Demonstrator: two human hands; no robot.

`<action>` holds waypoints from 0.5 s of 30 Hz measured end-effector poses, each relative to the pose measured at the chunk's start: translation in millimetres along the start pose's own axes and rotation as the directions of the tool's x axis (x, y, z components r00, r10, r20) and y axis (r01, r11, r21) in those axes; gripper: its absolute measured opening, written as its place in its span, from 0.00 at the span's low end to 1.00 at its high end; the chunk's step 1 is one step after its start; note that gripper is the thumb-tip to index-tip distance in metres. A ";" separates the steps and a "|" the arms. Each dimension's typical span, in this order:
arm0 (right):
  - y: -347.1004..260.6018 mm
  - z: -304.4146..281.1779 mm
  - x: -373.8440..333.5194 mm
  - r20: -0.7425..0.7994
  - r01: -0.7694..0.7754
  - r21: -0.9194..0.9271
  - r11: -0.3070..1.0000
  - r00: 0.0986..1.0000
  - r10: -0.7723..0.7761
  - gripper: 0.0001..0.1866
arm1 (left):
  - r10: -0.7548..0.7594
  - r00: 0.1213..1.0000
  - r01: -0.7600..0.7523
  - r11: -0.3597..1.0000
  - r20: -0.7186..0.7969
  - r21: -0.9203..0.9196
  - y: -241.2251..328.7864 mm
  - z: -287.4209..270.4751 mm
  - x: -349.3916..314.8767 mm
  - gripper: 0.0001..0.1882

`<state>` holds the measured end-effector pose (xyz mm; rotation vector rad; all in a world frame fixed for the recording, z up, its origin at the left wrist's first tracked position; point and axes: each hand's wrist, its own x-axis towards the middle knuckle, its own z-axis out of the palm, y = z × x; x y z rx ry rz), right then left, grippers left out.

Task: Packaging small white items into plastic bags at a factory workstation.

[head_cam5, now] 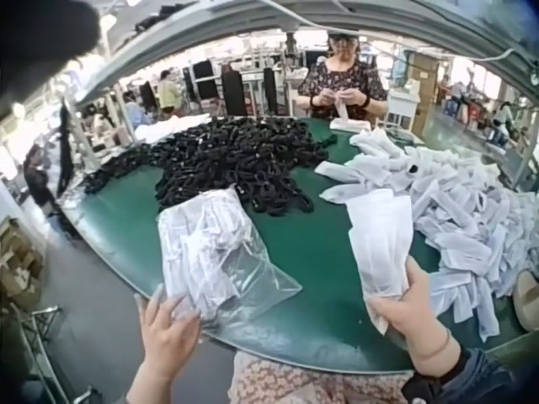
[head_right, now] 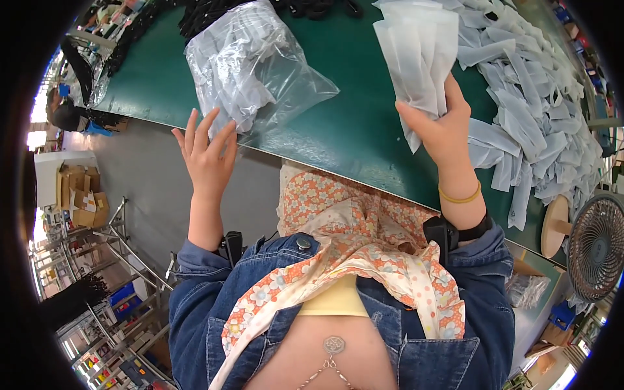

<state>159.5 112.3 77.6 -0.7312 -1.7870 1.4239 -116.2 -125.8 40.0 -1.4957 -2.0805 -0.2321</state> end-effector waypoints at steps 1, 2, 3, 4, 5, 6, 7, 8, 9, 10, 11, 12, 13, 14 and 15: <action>-7.3 5.6 -2.4 0.003 0.034 -0.036 0.999 0.999 -0.034 0.34 | -0.005 1.000 0.004 0.998 -0.011 -0.062 0.2 -0.2 0.4 0.21; -12.3 9.8 -4.8 0.001 0.067 -0.075 0.995 0.998 -0.067 0.34 | -0.006 1.000 0.003 0.992 -0.024 -0.128 2.6 -0.7 2.5 0.18; -13.4 14.3 -6.7 0.004 0.069 -0.079 0.994 0.998 -0.069 0.34 | -0.009 0.999 0.002 0.981 -0.037 -0.194 4.9 -1.5 4.4 0.15; -11.1 18.8 -8.7 0.045 0.180 -0.127 0.975 0.983 -0.176 0.36 | -0.012 0.999 0.005 0.981 -0.039 -0.196 9.2 -2.6 7.4 0.15; -7.7 23.7 -10.2 0.092 0.290 -0.171 0.942 0.956 -0.278 0.37 | -0.045 0.999 0.041 0.983 -0.019 -0.179 15.1 -4.9 11.5 0.13; -4.6 29.1 -10.5 0.144 0.398 -0.208 0.894 0.916 -0.374 0.39 | -0.078 0.997 0.078 0.984 0.001 -0.161 19.6 -6.9 15.1 0.11; -2.6 33.8 -11.2 0.152 0.398 -0.207 0.894 0.916 -0.372 0.39 | -0.116 0.993 0.118 0.983 0.024 -0.141 22.1 -9.6 14.1 0.09; -0.8 39.4 -11.2 0.224 0.499 -0.248 0.830 0.863 -0.452 0.39 | -0.124 0.992 0.126 0.982 0.027 -0.141 20.5 -8.3 11.8 0.09; 1.3 46.6 -10.5 0.298 0.598 -0.280 0.751 0.798 -0.524 0.38 | -0.129 0.992 0.125 0.967 -0.001 -0.224 16.8 -2.6 10.9 0.08; 2.0 55.5 -14.1 0.400 0.632 -0.293 0.717 0.762 -0.509 0.40 | -0.136 0.990 0.121 0.945 -0.028 -0.304 13.0 3.2 10.4 0.06; 2.3 66.0 -19.8 0.497 0.668 -0.300 0.681 0.719 -0.486 0.43 | -0.144 0.988 0.112 0.917 -0.056 -0.382 10.1 6.2 10.2 0.05; 5.5 76.7 -24.4 0.621 0.714 -0.311 0.627 0.652 -0.434 0.44 | -0.150 0.987 0.116 0.916 -0.058 -0.384 10.0 8.4 12.0 0.05; 8.8 86.8 -27.0 0.731 0.760 -0.311 0.571 0.575 -0.367 0.45 | -0.208 0.977 0.154 0.848 -0.051 -0.507 10.5 8.9 15.2 0.05; 10.9 95.5 -26.4 0.732 0.760 -0.312 0.570 0.575 -0.367 0.45 | -0.261 0.965 0.184 0.764 -0.036 -0.618 10.0 6.5 17.6 0.04; 13.7 103.1 -22.7 0.724 0.746 -0.361 0.560 0.603 -0.336 0.44 | -0.310 0.951 0.207 0.665 -0.013 -0.718 9.9 4.1 19.4 0.04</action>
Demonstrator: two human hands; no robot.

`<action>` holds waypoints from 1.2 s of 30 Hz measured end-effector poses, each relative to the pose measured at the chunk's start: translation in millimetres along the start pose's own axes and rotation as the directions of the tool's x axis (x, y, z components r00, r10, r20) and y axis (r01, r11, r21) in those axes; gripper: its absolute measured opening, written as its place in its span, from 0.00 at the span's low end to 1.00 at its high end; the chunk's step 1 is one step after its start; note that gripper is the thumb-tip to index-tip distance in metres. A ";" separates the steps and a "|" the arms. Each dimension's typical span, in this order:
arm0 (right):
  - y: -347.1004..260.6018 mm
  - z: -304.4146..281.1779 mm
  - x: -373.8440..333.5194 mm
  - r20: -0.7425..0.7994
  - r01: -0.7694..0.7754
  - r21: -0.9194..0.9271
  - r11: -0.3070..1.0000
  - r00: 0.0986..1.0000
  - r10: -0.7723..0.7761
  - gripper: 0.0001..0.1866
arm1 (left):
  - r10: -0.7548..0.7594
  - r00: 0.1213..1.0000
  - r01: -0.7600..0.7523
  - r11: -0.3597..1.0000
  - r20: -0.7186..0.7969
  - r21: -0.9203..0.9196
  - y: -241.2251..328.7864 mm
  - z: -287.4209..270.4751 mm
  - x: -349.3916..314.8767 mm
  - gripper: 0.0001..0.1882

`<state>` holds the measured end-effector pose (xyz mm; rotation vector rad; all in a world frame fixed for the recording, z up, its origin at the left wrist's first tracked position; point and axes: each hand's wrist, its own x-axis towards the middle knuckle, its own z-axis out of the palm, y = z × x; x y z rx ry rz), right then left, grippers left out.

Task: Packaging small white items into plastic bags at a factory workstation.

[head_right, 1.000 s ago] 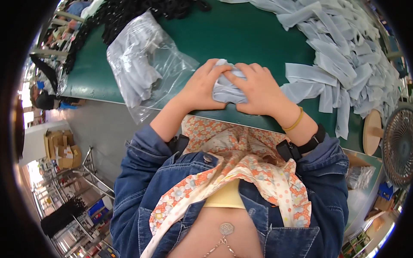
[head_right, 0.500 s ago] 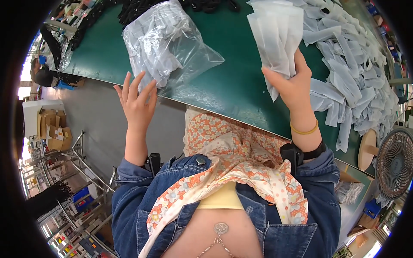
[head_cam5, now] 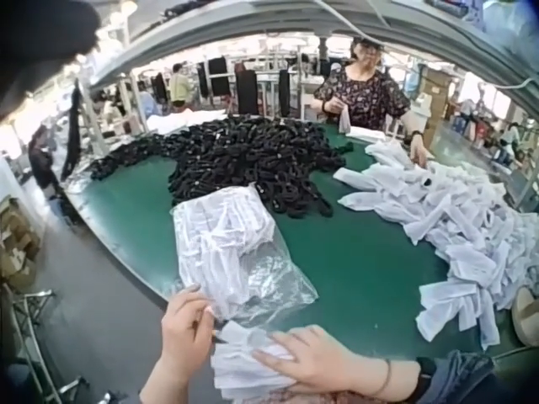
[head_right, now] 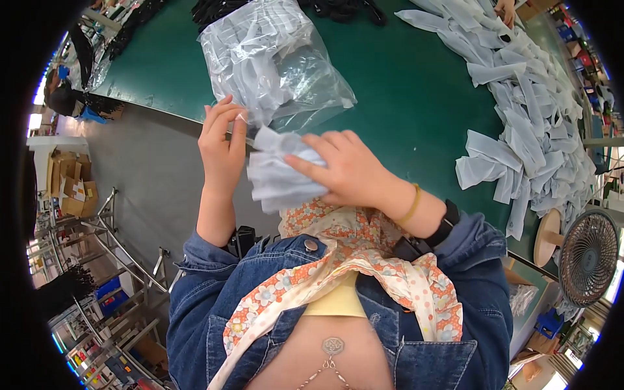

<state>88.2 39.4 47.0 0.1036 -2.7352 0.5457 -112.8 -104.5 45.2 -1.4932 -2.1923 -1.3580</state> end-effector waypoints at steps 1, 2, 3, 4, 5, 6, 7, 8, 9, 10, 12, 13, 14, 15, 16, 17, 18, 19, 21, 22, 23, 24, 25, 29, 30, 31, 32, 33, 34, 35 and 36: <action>2.8 4.3 7.2 0.009 -0.042 -0.033 0.999 0.999 0.042 0.44 | 0.001 1.000 -0.001 1.000 0.000 -0.001 2.2 -1.3 1.2 0.04; 4.9 9.2 16.0 0.016 -0.080 -0.064 0.995 0.997 0.081 0.44 | 0.010 0.999 -0.009 1.000 -0.034 0.014 3.1 -3.5 1.6 0.04; 5.9 11.5 25.5 0.015 -0.079 -0.063 0.995 0.997 0.080 0.44 | 0.019 0.998 -0.017 0.999 -0.066 0.029 4.0 -5.0 1.9 0.03; 7.7 8.6 34.3 -0.080 -0.244 -0.082 0.966 0.968 0.238 0.43 | 0.026 0.994 -0.021 0.999 -0.105 0.041 7.0 -3.6 1.3 0.03; 8.7 5.7 42.1 -0.177 -0.405 -0.085 0.911 0.905 0.386 0.42 | 0.023 0.994 -0.019 0.999 -0.109 0.039 9.3 -1.0 0.6 0.03; 8.1 4.9 47.1 -0.272 -0.555 -0.072 0.829 0.811 0.519 0.42 | 0.048 0.988 -0.039 0.997 -0.145 0.067 11.3 2.4 -0.2 0.03; 4.9 8.6 51.3 -0.273 -0.554 -0.073 0.829 0.811 0.518 0.42 | 0.076 0.981 -0.059 0.993 -0.177 0.098 12.1 5.1 -0.8 0.02; 1.0 14.1 54.4 -0.257 -0.496 -0.091 0.864 0.850 0.461 0.41 | 0.104 0.973 -0.079 0.989 -0.208 0.128 13.2 9.1 -1.9 0.02; -3.1 19.2 57.8 -0.241 -0.432 -0.107 0.895 0.885 0.398 0.40 | 0.106 0.972 -0.080 0.988 -0.211 0.128 12.8 15.9 -9.8 0.02; -4.8 22.4 58.5 -0.223 -0.364 -0.123 0.923 0.917 0.332 0.39 | 0.142 0.950 -0.092 0.978 -0.277 0.187 14.5 26.3 -23.8 0.03; 11.2 27.8 57.3 -0.288 -0.420 0.051 0.906 0.862 0.416 0.38 | 0.248 0.949 -0.233 0.968 -0.194 0.093 26.1 44.2 -39.2 0.05; 23.6 29.7 56.9 -0.332 -0.453 0.229 0.861 0.795 0.507 0.37 | 0.334 0.941 -0.337 0.938 -0.056 -0.078 32.9 51.5 -40.8 0.07; 29.0 26.9 59.5 -0.354 -0.461 0.403 0.790 0.718 0.599 0.36 | 0.333 0.941 -0.337 0.938 -0.057 -0.080 35.1 55.3 -34.9 0.07; 32.6 22.4 60.7 -0.353 -0.463 0.401 0.791 0.718 0.599 0.36 | 0.213 0.977 -0.214 0.975 -0.022 -0.059 34.2 59.9 -23.8 0.07; 35.9 15.5 62.1 -0.198 -0.454 0.652 0.608 0.671 0.714 0.35 | 0.088 0.996 -0.087 0.996 0.011 -0.032 32.4 63.1 -10.6 0.07; 36.0 6.3 64.5 -0.017 -0.421 0.834 0.358 0.628 0.778 0.35 | 0.116 0.993 -0.116 0.989 0.006 0.091 27.8 63.9 6.6 0.07; 36.9 2.3 65.9 0.176 -0.362 0.930 0.067 0.597 0.782 0.34 | 0.145 0.989 -0.143 0.966 0.003 0.214 20.5 63.8 21.1 0.08; 40.2 3.8 66.7 0.174 -0.360 0.931 0.066 0.594 0.785 0.34 | 0.148 0.989 -0.146 0.966 0.007 0.212 10.9 64.7 27.8 0.08; 43.3 8.9 72.7 0.069 -0.486 0.805 0.340 0.646 0.760 0.32 | 0.151 0.969 -0.215 0.906 0.198 0.364 -7.0 59.5 38.1 0.12; 45.4 12.2 74.8 0.021 -0.531 0.709 0.465 0.675 0.738 0.31 | 0.141 0.946 -0.261 0.865 0.292 0.428 -10.3 60.1 41.6 0.14; 43.8 16.2 77.1 0.018 -0.528 0.711 0.464 0.673 0.739 0.31 | 0.145 0.944 -0.266 0.864 0.295 0.428 -10.3 61.2 41.9 0.14; 38.1 22.5 78.0 -0.108 -0.666 0.420 0.616 0.637 0.763 0.30 | 0.084 0.939 -0.231 0.873 0.334 0.429 -8.3 60.8 39.1 0.15; 32.8 28.7 78.3 -0.237 -0.751 0.077 0.655 0.624 0.744 0.29 | 0.023 0.928 -0.196 0.880 0.372 0.433 -6.1 60.0 36.1 0.16; 37.2 54.1 60.5 -0.423 -0.613 -0.204 0.763 0.759 0.495 0.24 | -0.043 0.955 -0.082 0.912 0.293 0.402 -6.7 60.5 25.3 0.19; 42.1 56.3 54.8 -0.464 -0.513 -0.188 0.838 0.798 0.384 0.22 | -0.048 0.972 -0.042 0.926 0.228 0.374 -7.5 62.5 23.4 0.20; 50.2 53.3 47.0 -0.473 -0.520 -0.184 0.835 0.791 0.389 0.22 | -0.039 0.971 -0.053 0.926 0.235 0.375 -7.1 63.8 20.6 0.20; 62.0 43.5 37.7 -0.518 -0.566 -0.053 0.823 0.720 0.462 0.20 | -0.016 0.981 -0.062 0.918 0.194 0.392 -2.7 65.1 18.1 0.22; 74.6 33.7 29.9 -0.549 -0.597 0.080 0.798 0.642 0.535 0.18 | 0.008 0.988 -0.072 0.910 0.155 0.408 2.6 67.4 16.2 0.23; 84.8 27.2 23.6 -0.568 -0.619 0.214 0.756 0.551 0.612 0.17 | 0.038 0.992 -0.086 0.905 0.123 0.417 9.4 74.2 15.1 0.25; 91.9 25.4 25.3 -0.572 -0.625 0.220 0.749 0.540 0.618 0.17 | 0.045 0.990 -0.097 0.904 0.133 0.415 23.2 81.1 14.8 0.25; 102.3 23.2 28.5 -0.473 -0.628 0.222 0.746 0.600 0.645 0.14 | 0.093 0.968 -0.182 0.901 0.234 0.394 41.3 91.7 14.7 0.27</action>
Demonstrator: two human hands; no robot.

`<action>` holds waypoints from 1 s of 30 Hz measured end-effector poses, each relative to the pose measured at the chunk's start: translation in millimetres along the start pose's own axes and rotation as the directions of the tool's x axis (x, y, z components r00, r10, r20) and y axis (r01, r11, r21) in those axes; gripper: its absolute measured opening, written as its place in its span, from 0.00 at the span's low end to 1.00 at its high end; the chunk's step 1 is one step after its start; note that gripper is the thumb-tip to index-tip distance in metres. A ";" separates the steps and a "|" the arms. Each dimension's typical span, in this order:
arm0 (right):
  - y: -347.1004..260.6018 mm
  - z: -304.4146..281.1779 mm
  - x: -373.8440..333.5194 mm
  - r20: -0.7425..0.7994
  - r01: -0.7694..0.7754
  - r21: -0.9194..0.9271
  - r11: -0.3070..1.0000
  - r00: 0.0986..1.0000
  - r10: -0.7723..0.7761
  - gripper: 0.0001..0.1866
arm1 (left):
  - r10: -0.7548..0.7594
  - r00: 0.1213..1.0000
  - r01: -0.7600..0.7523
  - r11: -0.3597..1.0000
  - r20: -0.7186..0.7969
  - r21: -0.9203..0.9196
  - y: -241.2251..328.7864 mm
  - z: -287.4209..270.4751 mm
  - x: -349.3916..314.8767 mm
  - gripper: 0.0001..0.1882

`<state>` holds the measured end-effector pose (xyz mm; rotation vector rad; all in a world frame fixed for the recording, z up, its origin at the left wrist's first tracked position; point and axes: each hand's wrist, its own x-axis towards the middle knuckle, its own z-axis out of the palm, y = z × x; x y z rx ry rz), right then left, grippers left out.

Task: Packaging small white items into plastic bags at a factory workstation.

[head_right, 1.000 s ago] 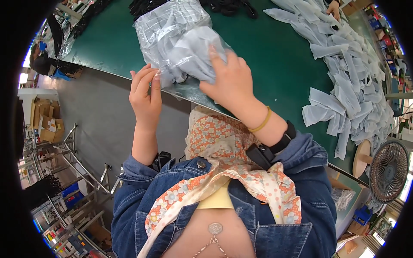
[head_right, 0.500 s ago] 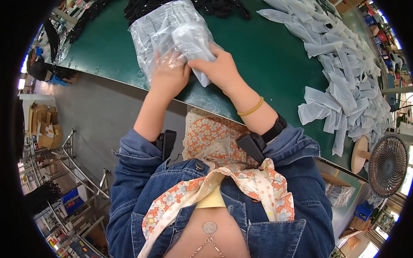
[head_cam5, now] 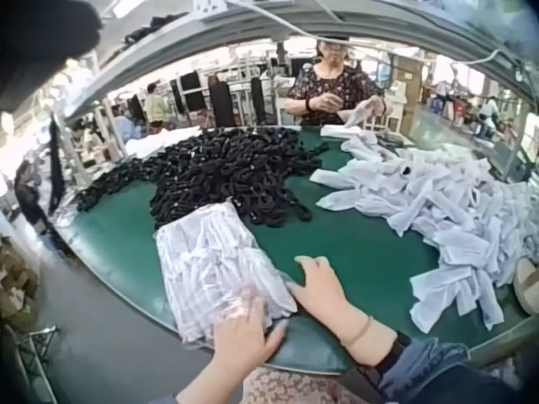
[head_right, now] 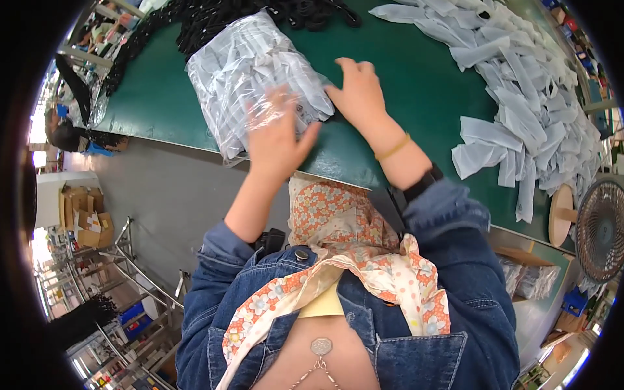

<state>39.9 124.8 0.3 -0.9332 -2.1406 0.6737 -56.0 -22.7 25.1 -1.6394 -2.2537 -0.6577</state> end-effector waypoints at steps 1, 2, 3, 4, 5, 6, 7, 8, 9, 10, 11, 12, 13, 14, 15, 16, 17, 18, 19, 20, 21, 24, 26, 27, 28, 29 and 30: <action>3.9 0.9 9.2 0.118 -0.003 0.001 1.000 0.993 0.003 0.12 | 0.088 0.994 -0.088 0.996 0.071 -0.008 12.1 0.1 3.1 0.29; 6.7 -0.7 12.0 0.233 -0.007 0.002 1.000 0.973 0.006 0.10 | 0.102 0.992 -0.102 0.995 0.076 -0.010 14.2 4.1 5.1 0.29; 5.6 -3.2 8.7 0.222 -0.011 0.003 1.000 0.975 0.010 0.10 | 0.104 0.991 -0.108 0.993 0.082 0.051 11.5 13.5 11.0 0.30; 3.4 -6.7 -0.8 0.215 0.018 -0.033 0.999 0.977 -0.011 0.09 | 0.105 0.991 -0.114 0.987 0.087 0.110 8.6 24.3 18.0 0.30; 0.1 -10.9 -12.1 0.208 0.047 -0.069 0.997 0.978 -0.031 0.08 | 0.105 0.990 -0.120 0.978 0.091 0.170 6.5 33.7 24.6 0.31; -1.5 -16.1 -20.8 0.202 0.073 -0.108 0.991 0.978 -0.050 0.07 | 0.119 0.989 -0.132 0.977 0.090 0.167 1.1 40.5 32.0 0.31; -3.8 -21.0 -27.2 0.191 0.066 -0.112 0.991 0.981 -0.044 0.07 | 0.122 0.988 -0.141 0.966 0.099 0.219 -10.9 44.0 39.6 0.31; -4.5 -24.9 -35.6 0.225 0.072 -0.052 0.996 0.973 -0.059 0.07 | 0.127 0.985 -0.153 0.952 0.114 0.264 -21.0 46.5 44.5 0.31; -2.5 -31.3 -42.4 0.255 0.070 0.000 0.998 0.964 -0.068 0.07 | 0.149 0.980 -0.177 0.954 0.129 0.241 -25.5 48.2 48.6 0.30; -3.3 -30.1 -45.8 0.244 0.052 -0.018 0.999 0.969 -0.046 0.07 | 0.172 0.974 -0.201 0.955 0.144 0.216 -31.0 49.0 52.4 0.30; -3.1 -27.9 -47.3 0.224 0.128 0.074 0.989 0.964 -0.142 0.08 | 0.173 0.974 -0.200 0.961 0.149 0.189 -32.1 44.7 52.9 0.29; 6.6 -34.8 -50.4 0.192 0.199 0.151 0.968 0.955 -0.226 0.09 | 0.184 0.970 -0.208 0.966 0.156 0.151 -27.7 41.0 51.1 0.29; 10.9 -57.2 -52.3 0.176 0.177 0.117 0.977 0.965 -0.196 0.09 | 0.172 0.975 -0.198 0.961 0.142 0.193 -23.8 35.7 47.8 0.28; 15.1 -86.0 -54.4 0.091 0.192 -0.026 0.981 0.978 -0.189 0.10 | 0.161 0.979 -0.187 0.954 0.128 0.233 -15.0 32.6 40.2 0.28; 11.8 -110.7 -53.3 0.016 0.209 -0.145 0.967 0.978 -0.209 0.11 | 0.215 0.974 -0.225 0.956 0.072 0.189 -9.6 24.2 22.7 0.25; 16.8 -130.0 -56.3 -0.055 0.208 -0.273 0.939 0.971 -0.231 0.12 | 0.270 0.963 -0.269 0.954 0.014 0.134 -5.1 19.8 6.2 0.22; 39.0 -151.3 -62.6 -0.148 0.034 -0.442 0.896 0.983 -0.110 0.13 | 0.346 0.938 -0.346 0.938 0.016 0.011 2.2 15.0 -9.6 0.19; 58.1 -172.2 -68.8 -0.260 -0.144 -0.578 0.803 0.965 -0.014 0.14 | 0.418 0.909 -0.415 0.904 0.004 -0.107 15.4 11.3 -19.0 0.16; 66.9 -175.2 -78.0 -0.268 -0.158 -0.583 0.797 0.963 -0.004 0.14 | 0.429 0.904 -0.425 0.897 0.005 -0.118 30.1 11.2 -20.4 0.16; 75.9 -175.0 -89.5 -0.219 -0.111 -0.634 0.765 0.975 -0.040 0.15 | 0.505 0.863 -0.493 0.832 -0.020 -0.254 47.7 8.8 -20.3 0.13; 80.8 -172.7 -100.4 -0.166 -0.059 -0.676 0.734 0.983 -0.074 0.16 | 0.572 0.819 -0.546 0.748 -0.052 -0.378 62.8 6.1 -21.6 0.11; 70.3 -166.8 -114.8 -0.060 0.076 -0.610 0.788 0.988 -0.142 0.18 | 0.507 0.860 -0.432 0.669 -0.054 -0.604 105.3 28.5 -2.6 0.16; 56.9 -161.2 -120.4 0.029 0.248 -0.360 0.899 0.967 -0.255 0.19 | 0.456 0.889 -0.371 0.759 0.030 -0.535 128.9 46.8 5.7 0.19; 54.4 -164.9 -127.5 0.025 0.242 -0.356 0.903 0.968 -0.249 0.19 | 0.389 0.916 -0.305 0.836 0.101 -0.456 135.9 52.4 6.8 0.22; 54.0 -172.3 -133.8 -0.034 0.164 -0.327 0.931 0.982 -0.185 0.20 | 0.395 0.913 -0.310 0.836 0.105 -0.452 140.5 54.7 8.8 0.22; 53.4 -179.5 -139.4 -0.089 0.087 -0.292 0.952 0.989 -0.118 0.21 | 0.362 0.917 -0.262 0.862 0.165 -0.433 144.1 55.9 10.1 0.24; 51.7 -184.3 -142.3 -0.140 0.013 -0.252 0.968 0.989 -0.049 0.22 | 0.325 0.919 -0.214 0.887 0.224 -0.409 146.7 56.6 11.6 0.26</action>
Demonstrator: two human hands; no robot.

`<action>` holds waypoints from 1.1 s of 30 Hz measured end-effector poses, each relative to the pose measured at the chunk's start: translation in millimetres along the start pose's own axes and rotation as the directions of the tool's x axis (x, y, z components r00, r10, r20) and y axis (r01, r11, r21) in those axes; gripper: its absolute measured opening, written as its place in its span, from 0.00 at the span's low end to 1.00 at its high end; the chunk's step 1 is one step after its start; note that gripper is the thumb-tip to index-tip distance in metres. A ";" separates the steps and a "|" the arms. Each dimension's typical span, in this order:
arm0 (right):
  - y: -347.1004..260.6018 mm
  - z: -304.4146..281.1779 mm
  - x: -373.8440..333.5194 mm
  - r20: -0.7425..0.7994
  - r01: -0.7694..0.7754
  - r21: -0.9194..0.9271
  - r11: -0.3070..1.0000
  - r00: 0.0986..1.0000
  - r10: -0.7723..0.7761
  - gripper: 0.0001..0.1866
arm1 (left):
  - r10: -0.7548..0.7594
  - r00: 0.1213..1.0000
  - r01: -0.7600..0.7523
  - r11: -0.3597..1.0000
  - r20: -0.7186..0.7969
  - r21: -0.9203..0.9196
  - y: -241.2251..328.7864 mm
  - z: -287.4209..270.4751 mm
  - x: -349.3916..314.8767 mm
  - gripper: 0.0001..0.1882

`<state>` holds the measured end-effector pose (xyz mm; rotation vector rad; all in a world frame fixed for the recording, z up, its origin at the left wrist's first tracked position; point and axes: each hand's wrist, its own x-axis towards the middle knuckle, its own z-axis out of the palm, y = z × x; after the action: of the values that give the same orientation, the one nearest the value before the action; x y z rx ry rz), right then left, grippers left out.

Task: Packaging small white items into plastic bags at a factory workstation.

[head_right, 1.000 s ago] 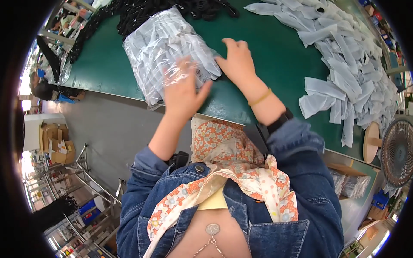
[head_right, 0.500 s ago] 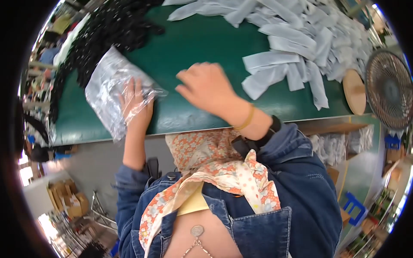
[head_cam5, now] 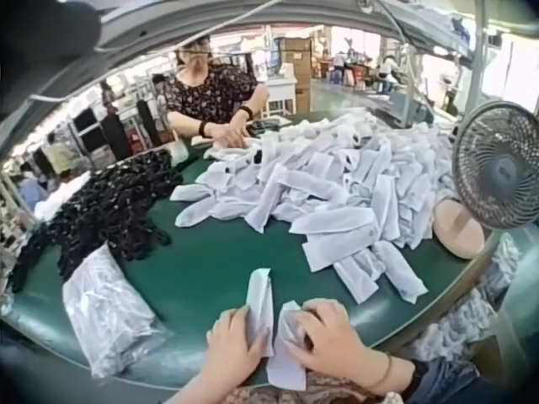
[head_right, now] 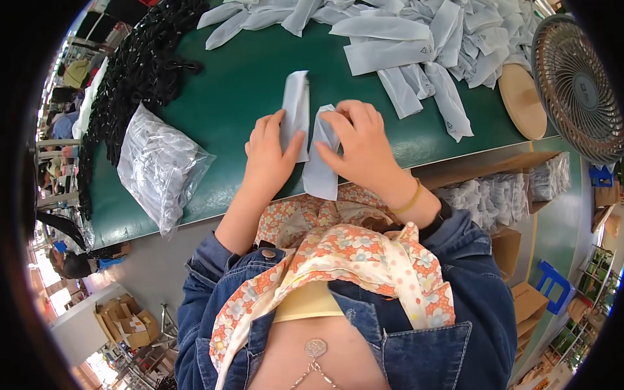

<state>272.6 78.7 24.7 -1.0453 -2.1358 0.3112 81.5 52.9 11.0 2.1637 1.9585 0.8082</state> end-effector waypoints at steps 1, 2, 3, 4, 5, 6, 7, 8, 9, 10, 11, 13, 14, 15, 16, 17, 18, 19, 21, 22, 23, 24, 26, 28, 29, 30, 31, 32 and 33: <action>-3.7 -4.1 -2.4 -0.001 -0.012 0.004 1.000 1.000 0.012 0.22 | -0.056 0.997 0.056 0.998 0.046 0.012 1.6 1.8 1.1 0.28; -8.9 -7.5 -3.0 0.081 -0.034 0.017 0.999 0.996 0.032 0.21 | -0.054 0.997 0.053 0.998 0.058 0.015 1.8 1.5 5.9 0.28; -13.6 -10.5 -2.7 0.166 -0.051 0.030 0.998 0.985 0.046 0.20 | -0.121 0.988 0.125 0.991 0.099 -0.036 1.9 -1.9 14.9 0.29; -16.4 -11.0 -3.2 0.248 -0.069 0.041 0.997 0.967 0.057 0.20 | -0.186 0.972 0.199 0.976 0.142 -0.083 1.3 -5.5 24.6 0.29; -17.3 -9.3 -4.1 0.249 -0.076 0.045 0.996 0.966 0.062 0.20 | -0.248 0.951 0.274 0.954 0.187 -0.126 0.3 -7.1 31.2 0.29; -17.6 -6.8 -3.5 0.311 -0.075 0.030 0.997 0.948 0.061 0.19 | -0.251 0.949 0.276 0.954 0.189 -0.121 -1.3 -6.9 35.3 0.29; -17.5 -4.4 -2.5 0.371 -0.071 0.016 0.997 0.927 0.060 0.18 | -0.254 0.937 0.290 0.949 0.239 -0.125 -2.2 -7.5 39.5 0.30; -16.9 -3.1 -1.6 0.429 -0.066 0.002 0.998 0.902 0.059 0.17 | -0.257 0.923 0.303 0.944 0.287 -0.128 -2.7 -8.7 42.8 0.30; -14.2 -5.3 -1.6 0.427 -0.067 0.007 0.998 0.903 0.058 0.17 | -0.258 0.907 0.316 0.940 0.334 -0.130 -2.9 -10.9 44.4 0.30; -8.7 -11.2 -2.8 0.422 -0.036 -0.007 0.999 0.906 0.036 0.17 | -0.259 0.906 0.315 0.941 0.333 -0.124 -1.8 -15.6 41.6 0.30; 1.2 -16.9 -3.5 0.410 -0.014 -0.026 1.000 0.912 0.023 0.16 | -0.320 0.858 0.392 0.914 0.401 -0.109 2.8 -22.5 40.6 0.28; 16.7 -27.4 -4.0 0.385 -0.001 -0.051 0.999 0.923 0.020 0.15 | -0.428 0.737 0.533 0.844 0.524 -0.060 10.7 -35.6 36.3 0.25; 23.6 -34.1 -4.6 0.365 0.041 -0.081 0.996 0.931 -0.008 0.15 | -0.415 0.741 0.519 0.853 0.527 -0.058 8.3 -39.1 37.0 0.25; 29.9 -40.3 -5.1 0.344 0.078 -0.116 0.990 0.938 -0.034 0.16 | -0.182 0.880 0.243 0.966 0.438 -0.086 1.5 -43.7 39.5 0.24; 35.0 -46.8 -7.6 0.324 0.108 -0.163 0.981 0.945 -0.050 0.16 | 0.093 0.934 -0.064 0.993 0.344 -0.095 -5.1 -46.8 42.7 0.24; 37.2 -47.3 -5.7 0.312 0.090 -0.185 0.979 0.950 -0.028 0.16 | 0.369 0.898 -0.360 0.929 0.242 -0.080 -9.6 -51.7 45.5 0.25; 43.1 -47.1 -2.7 0.300 0.162 -0.178 0.971 0.948 -0.103 0.16 | 0.462 0.832 -0.472 0.880 0.308 -0.045 -8.1 -49.3 52.5 0.27; 46.4 -44.7 -1.3 0.290 0.228 -0.179 0.957 0.942 -0.170 0.15 | 0.550 0.749 -0.585 0.810 0.370 -0.019 -8.1 -49.9 56.3 0.29; 49.1 -17.2 -1.7 0.098 0.142 -0.149 0.979 0.987 -0.128 0.15 | 0.536 0.679 -0.643 0.764 0.502 0.054 -23.6 -49.2 56.9 0.29; 47.1 -13.3 0.7 0.142 -0.102 -0.042 0.994 0.984 0.107 0.15 | 0.486 0.679 -0.618 0.783 0.551 0.072 -22.1 -52.7 60.2 0.27; 49.0 -14.4 -4.0 0.061 0.169 -0.173 0.970 0.985 -0.161 0.14 | 0.469 0.693 -0.621 0.773 0.548 0.125 -26.2 -61.4 58.8 0.23; 47.8 -12.4 -6.9 -0.030 0.145 -0.157 0.977 0.988 -0.151 0.12 | 0.360 0.720 -0.571 0.793 0.594 0.212 -26.4 -68.4 58.1 0.15; 39.5 -5.9 -12.7 0.036 0.138 -0.247 0.959 0.990 -0.134 0.08 | 0.239 0.701 -0.514 0.822 0.672 0.244 -51.1 -76.1 56.5 0.19; 36.0 -1.2 -17.5 0.067 0.145 -0.305 0.941 0.989 -0.130 0.07 | 0.179 0.837 -0.298 0.942 0.517 0.156 -67.8 -60.6 43.1 0.20; 36.5 0.1 -20.1 0.080 0.170 -0.311 0.935 0.985 -0.152 0.07 | 0.121 0.902 -0.182 0.977 0.414 0.111 -75.3 -49.4 33.6 0.20; 35.9 1.1 -21.3 0.077 0.210 -0.359 0.909 0.978 -0.196 0.07 | 0.071 0.895 -0.124 0.988 0.440 0.092 -81.8 -44.3 31.6 0.21; 33.6 -1.7 -19.3 0.078 0.257 -0.399 0.880 0.966 -0.247 0.08 | 0.012 0.886 -0.059 0.994 0.464 0.087 -71.2 -42.3 34.6 0.21; 32.4 -4.1 -17.3 0.064 0.223 -0.428 0.876 0.974 -0.217 0.08 | 0.054 0.877 -0.098 0.993 0.477 0.067 -59.5 -40.5 35.8 0.21; 31.0 -11.2 -14.6 0.176 0.325 -0.401 0.856 0.945 -0.277 0.08 | 0.010 0.859 -0.064 0.994 0.512 0.089 -32.3 -46.1 36.2 0.24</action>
<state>304.5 86.4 9.9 -0.9145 -2.4945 -0.2704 32.8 80.4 47.6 2.1788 1.7109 0.1001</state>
